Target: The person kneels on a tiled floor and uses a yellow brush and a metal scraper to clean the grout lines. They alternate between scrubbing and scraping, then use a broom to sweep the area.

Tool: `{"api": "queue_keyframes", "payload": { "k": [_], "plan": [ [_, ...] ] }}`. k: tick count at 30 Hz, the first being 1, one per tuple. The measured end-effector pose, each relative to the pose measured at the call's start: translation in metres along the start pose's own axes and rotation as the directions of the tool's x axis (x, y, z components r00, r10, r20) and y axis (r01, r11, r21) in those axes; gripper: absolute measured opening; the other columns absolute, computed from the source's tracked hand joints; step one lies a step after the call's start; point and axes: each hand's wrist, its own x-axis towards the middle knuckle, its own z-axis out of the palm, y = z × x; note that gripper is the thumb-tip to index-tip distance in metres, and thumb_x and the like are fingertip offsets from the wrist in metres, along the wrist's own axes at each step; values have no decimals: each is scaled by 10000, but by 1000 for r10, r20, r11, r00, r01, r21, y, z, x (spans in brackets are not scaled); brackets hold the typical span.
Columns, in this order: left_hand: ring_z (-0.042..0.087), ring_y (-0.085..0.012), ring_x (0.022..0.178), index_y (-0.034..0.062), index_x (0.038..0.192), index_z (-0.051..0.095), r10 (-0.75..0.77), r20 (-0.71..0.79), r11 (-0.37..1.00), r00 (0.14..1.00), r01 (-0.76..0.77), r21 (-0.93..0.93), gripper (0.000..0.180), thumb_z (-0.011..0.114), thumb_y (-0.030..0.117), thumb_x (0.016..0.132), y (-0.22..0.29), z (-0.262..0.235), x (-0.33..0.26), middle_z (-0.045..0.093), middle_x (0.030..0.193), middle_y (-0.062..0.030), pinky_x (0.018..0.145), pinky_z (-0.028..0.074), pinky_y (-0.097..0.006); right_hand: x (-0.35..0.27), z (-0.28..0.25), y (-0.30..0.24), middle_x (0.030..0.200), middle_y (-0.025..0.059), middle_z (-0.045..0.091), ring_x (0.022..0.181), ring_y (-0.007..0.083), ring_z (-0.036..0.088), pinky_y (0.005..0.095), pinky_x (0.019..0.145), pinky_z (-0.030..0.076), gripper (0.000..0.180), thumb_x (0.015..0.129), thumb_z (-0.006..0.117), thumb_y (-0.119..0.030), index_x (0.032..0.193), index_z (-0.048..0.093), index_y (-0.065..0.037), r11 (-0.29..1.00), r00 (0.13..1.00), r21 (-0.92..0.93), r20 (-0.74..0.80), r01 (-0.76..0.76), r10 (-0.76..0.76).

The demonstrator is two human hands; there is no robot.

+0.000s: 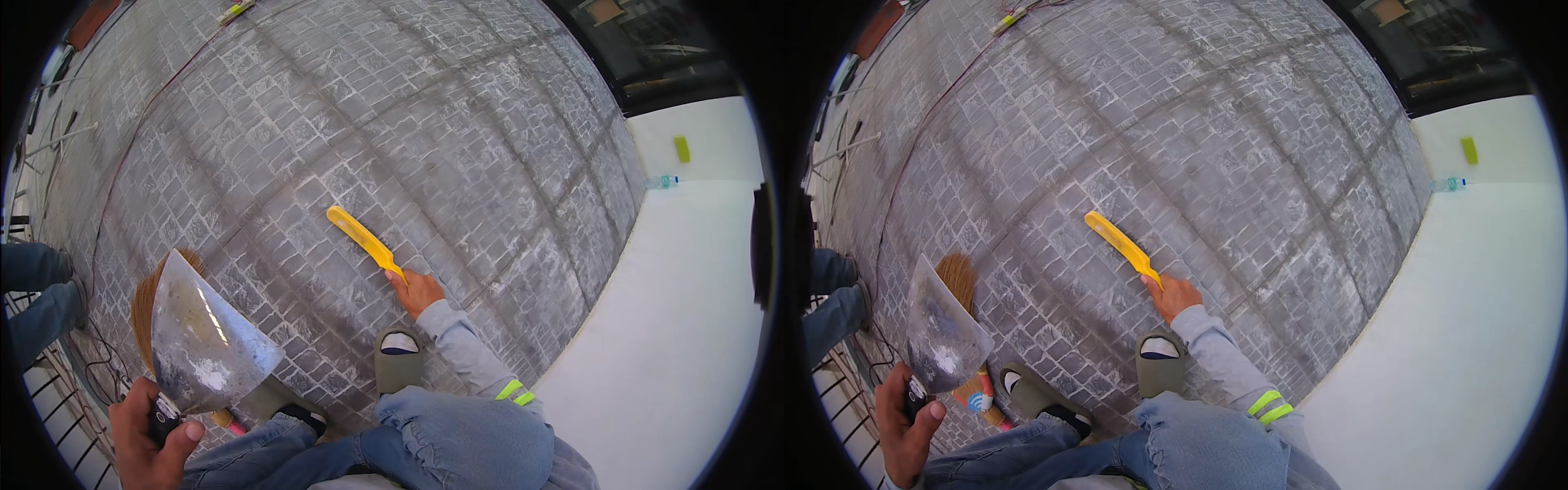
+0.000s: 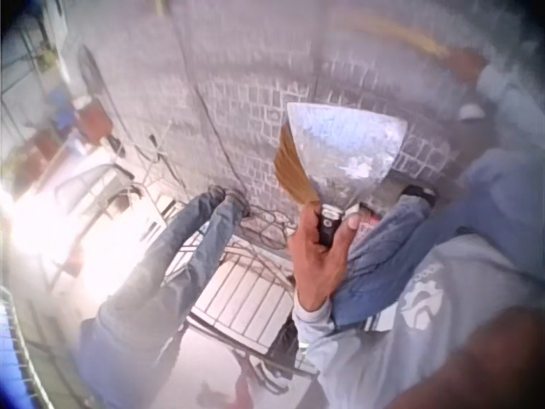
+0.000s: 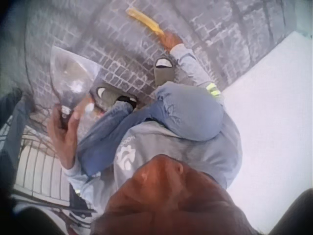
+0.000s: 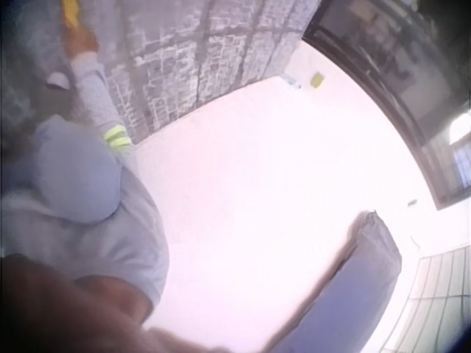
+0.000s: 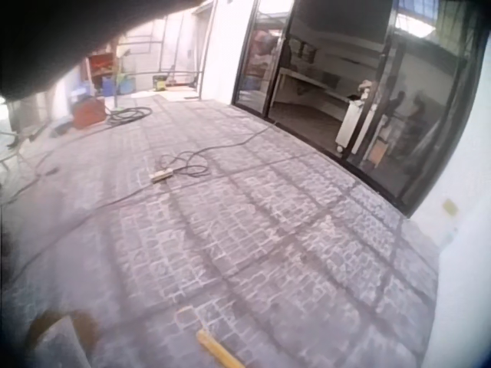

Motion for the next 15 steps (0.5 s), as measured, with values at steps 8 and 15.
{"api": "queue_keyframes", "payload": {
  "k": [8, 15],
  "plan": [
    [410, -59, 612, -26, 1230, 465, -280, -48, 957, 959, 274, -93, 525, 679, 263, 847, -29, -25, 8, 481, 877, -21, 513, 323, -204, -140, 6, 80, 658, 223, 610, 641, 443, 599, 535, 598, 466, 558, 933, 432, -567, 846, 619, -48, 957, 952, -62, 100, -285, 290],
    [451, -124, 846, -47, 1205, 482, -228, 78, 960, 971, 211, 183, 588, 708, 332, 817, -7, -22, 9, 448, 940, -45, 768, 376, -264, 51, 14, -48, 776, 248, 644, 759, 456, 619, 529, 671, 482, 686, 932, 362, -623, 861, 648, -3, 999, 1000, 44, -9, -29, 29]
  ]
}}
